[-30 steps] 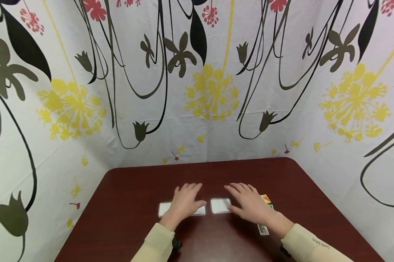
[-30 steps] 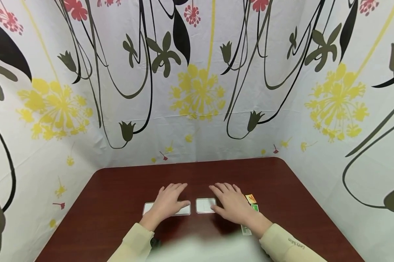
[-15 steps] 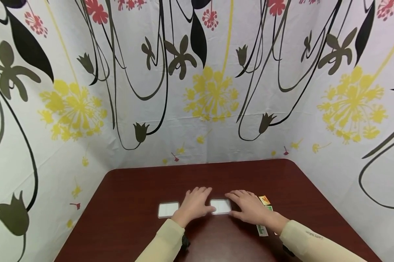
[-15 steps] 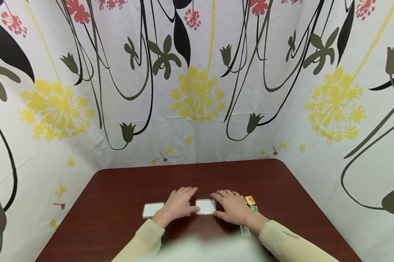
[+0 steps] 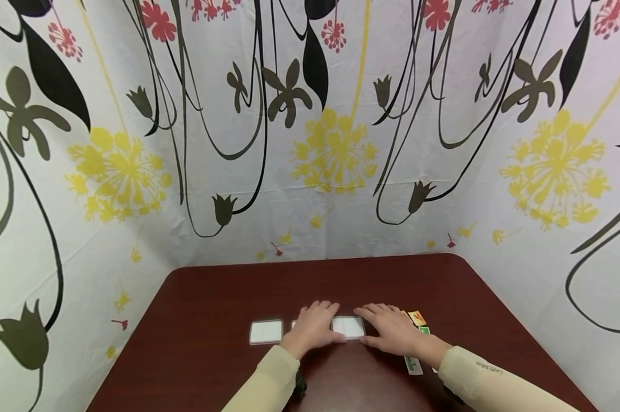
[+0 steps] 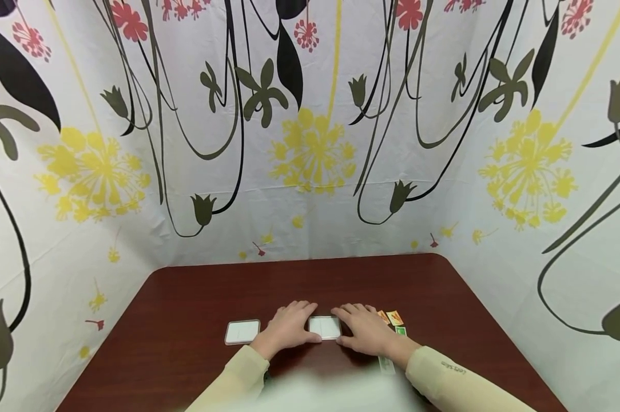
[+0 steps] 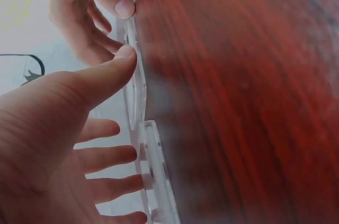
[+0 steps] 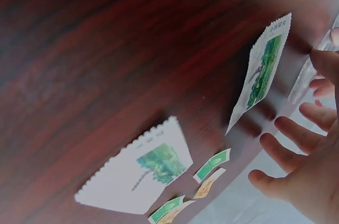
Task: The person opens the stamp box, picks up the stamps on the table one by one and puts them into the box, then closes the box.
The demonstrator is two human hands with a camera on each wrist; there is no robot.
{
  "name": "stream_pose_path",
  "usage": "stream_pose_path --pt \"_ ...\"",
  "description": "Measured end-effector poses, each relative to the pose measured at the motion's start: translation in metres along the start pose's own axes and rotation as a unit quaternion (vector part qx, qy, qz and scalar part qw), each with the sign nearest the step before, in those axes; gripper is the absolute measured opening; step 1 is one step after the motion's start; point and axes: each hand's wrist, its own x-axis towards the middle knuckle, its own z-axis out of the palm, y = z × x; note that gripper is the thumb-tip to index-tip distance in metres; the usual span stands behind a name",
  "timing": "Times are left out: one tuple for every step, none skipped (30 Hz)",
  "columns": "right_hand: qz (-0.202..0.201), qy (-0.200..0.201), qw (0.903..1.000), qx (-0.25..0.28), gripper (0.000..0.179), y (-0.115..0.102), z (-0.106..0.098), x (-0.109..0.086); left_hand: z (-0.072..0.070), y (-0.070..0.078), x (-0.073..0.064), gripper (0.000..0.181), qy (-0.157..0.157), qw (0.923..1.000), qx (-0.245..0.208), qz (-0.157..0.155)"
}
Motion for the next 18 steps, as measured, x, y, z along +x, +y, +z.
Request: stream_pose_path --pt "-0.001 0.001 1.0 0.0 0.061 0.0 -0.0002 0.0003 0.0003 0.0005 0.0009 0.082 -0.002 1.0 0.002 -0.001" --pt "-0.003 0.002 1.0 0.0 0.06 0.0 -0.0003 0.0008 0.0011 0.0005 0.0019 0.082 -0.004 1.0 0.006 0.0" --pt "-0.006 0.004 1.0 0.0 0.059 0.0001 -0.0003 0.0013 0.0014 0.0008 0.0028 0.082 -0.006 0.9999 0.009 -0.001" --pt "-0.008 0.005 1.0 0.002 0.057 -0.0007 0.0008 0.0015 0.0021 0.0008 0.0021 0.081 -0.007 0.9999 0.011 -0.001" --pt "-0.011 0.006 0.9999 0.004 0.056 -0.0015 0.0016 0.0017 0.0029 0.0007 0.0015 0.08 -0.009 0.9998 0.015 -0.001" --pt "-0.013 0.007 0.9999 0.006 0.055 -0.002 0.0023 0.002 0.0029 0.0007 0.0009 0.079 -0.01 0.9998 0.016 -0.002" --pt "-0.015 0.009 0.9998 0.007 0.054 -0.0025 0.0026 0.0023 0.0029 0.0008 0.0006 0.077 -0.01 0.9998 0.017 -0.002" --pt "-0.016 0.01 0.9998 0.007 0.053 -0.0028 0.0027 0.0025 0.0026 0.0009 0.0004 0.076 -0.01 0.9998 0.016 -0.001" --pt "-0.017 0.011 0.9997 0.009 0.053 -0.003 0.0026 0.0027 0.002 0.0012 0.0002 0.073 -0.009 0.9999 0.014 -0.001" --pt "-0.019 0.012 0.9997 0.011 0.053 -0.0031 0.0024 0.0029 0.0013 0.0014 0.0002 0.071 -0.009 0.9999 0.011 -0.002" --pt "-0.02 0.012 0.9996 0.014 0.052 -0.003 0.0021 0.0032 0.0007 0.0015 0.0004 0.068 -0.008 0.9999 0.007 -0.002" --pt "-0.022 0.012 0.9996 0.015 0.052 -0.0029 0.0017 0.0034 0.0002 0.0017 0.0007 0.066 -0.007 1.0 0.003 -0.002" --pt "-0.023 0.012 0.9995 0.017 0.052 -0.0027 0.0014 0.0036 -0.0003 0.0019 0.0011 0.063 -0.006 1.0 0.001 -0.001" --pt "-0.024 0.012 0.9994 0.02 0.051 -0.0025 0.0012 0.0036 -0.0004 0.002 0.0016 0.06 -0.005 1.0 0.0 0.0" --pt "-0.025 0.012 0.9993 0.024 0.05 -0.0022 0.0011 0.0036 -0.0007 0.0021 0.0019 0.057 -0.004 1.0 -0.001 0.001" --pt "-0.027 0.012 0.9992 0.026 0.05 -0.002 0.0011 0.0036 -0.0009 0.0023 0.0023 0.055 -0.003 1.0 -0.002 0.003" --pt "-0.028 0.012 0.9992 0.027 0.049 -0.0019 0.0012 0.0036 -0.0007 0.0026 0.0027 0.052 -0.002 1.0 -0.001 0.004" --pt "-0.03 0.013 0.9991 0.028 0.048 -0.0021 0.0012 0.0035 -0.0007 0.0028 0.003 0.051 -0.001 1.0 0.0 0.006"
